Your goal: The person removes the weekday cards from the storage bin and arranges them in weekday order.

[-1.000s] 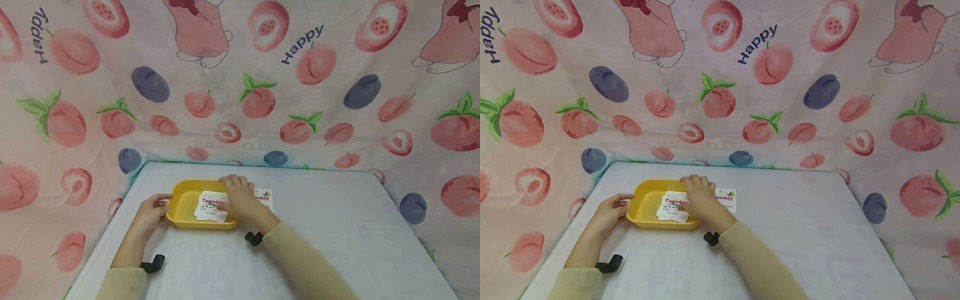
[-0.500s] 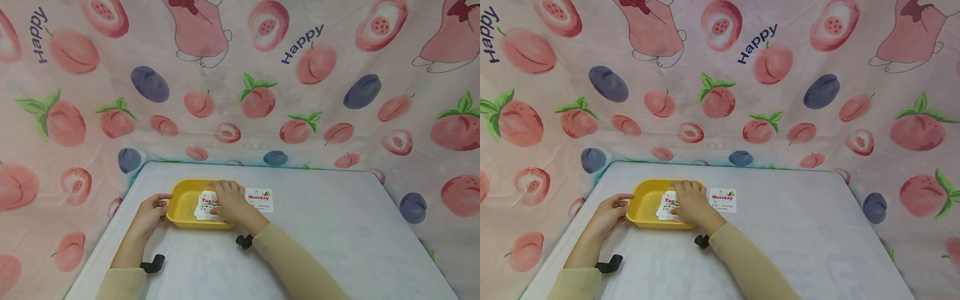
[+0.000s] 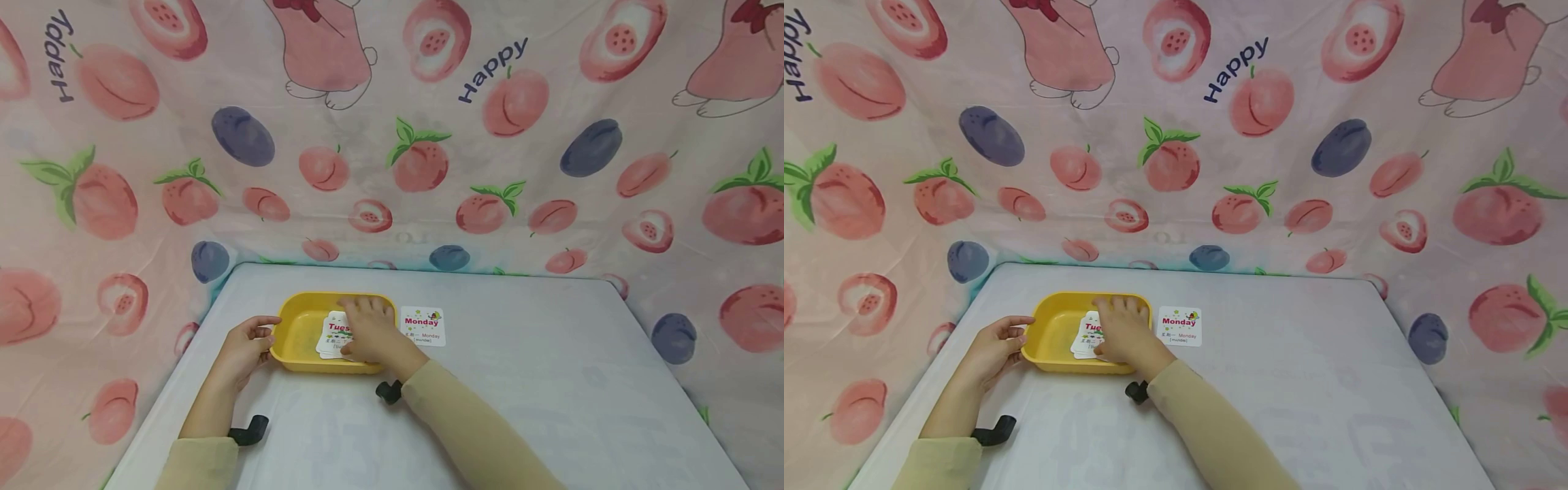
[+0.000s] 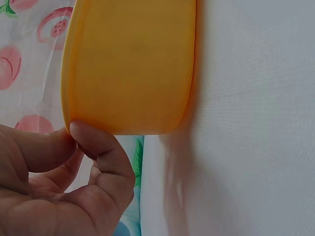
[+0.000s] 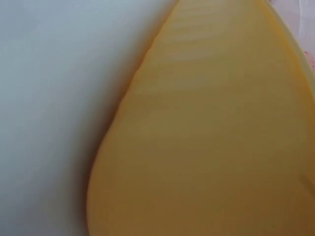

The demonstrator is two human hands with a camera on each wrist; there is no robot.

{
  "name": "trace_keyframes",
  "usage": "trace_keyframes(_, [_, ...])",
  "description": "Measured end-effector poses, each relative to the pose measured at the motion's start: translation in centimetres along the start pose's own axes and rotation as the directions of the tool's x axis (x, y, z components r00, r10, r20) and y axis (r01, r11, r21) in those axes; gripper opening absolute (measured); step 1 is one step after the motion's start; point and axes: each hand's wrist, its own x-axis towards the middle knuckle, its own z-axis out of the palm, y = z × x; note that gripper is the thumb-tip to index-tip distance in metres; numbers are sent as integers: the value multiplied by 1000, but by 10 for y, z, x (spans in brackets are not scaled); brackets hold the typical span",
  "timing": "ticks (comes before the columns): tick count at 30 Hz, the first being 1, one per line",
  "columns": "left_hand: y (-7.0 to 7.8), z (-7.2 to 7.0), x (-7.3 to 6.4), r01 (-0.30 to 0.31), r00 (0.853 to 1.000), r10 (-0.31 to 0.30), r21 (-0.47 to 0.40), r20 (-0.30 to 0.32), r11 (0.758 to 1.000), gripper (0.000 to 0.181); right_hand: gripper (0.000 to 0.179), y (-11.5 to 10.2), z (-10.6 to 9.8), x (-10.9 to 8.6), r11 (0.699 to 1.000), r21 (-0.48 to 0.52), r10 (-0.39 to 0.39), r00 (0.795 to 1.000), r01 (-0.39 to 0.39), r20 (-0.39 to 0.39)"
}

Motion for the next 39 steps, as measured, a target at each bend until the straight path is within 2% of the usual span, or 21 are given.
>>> trace_keyframes(14, [-1,-1,2,4,1000,-4,-9,0,1000,46,90,-3,16,8,995,-76,64,998,-64,-2])
trace_keyframes(24, [-1,-1,2,6,1000,-6,-13,-2,1000,45,98,-3,15,7,996,-67,65,998,-65,4])
trace_keyframes(31, [1,0,1,1,1000,-1,-16,0,1000,45,102,0,17,8,998,-24,66,998,-66,4])
trace_keyframes(39, [1,0,0,12,1000,-12,-3,-8,1000,44,101,-1,16,7,998,-21,64,998,-64,4])
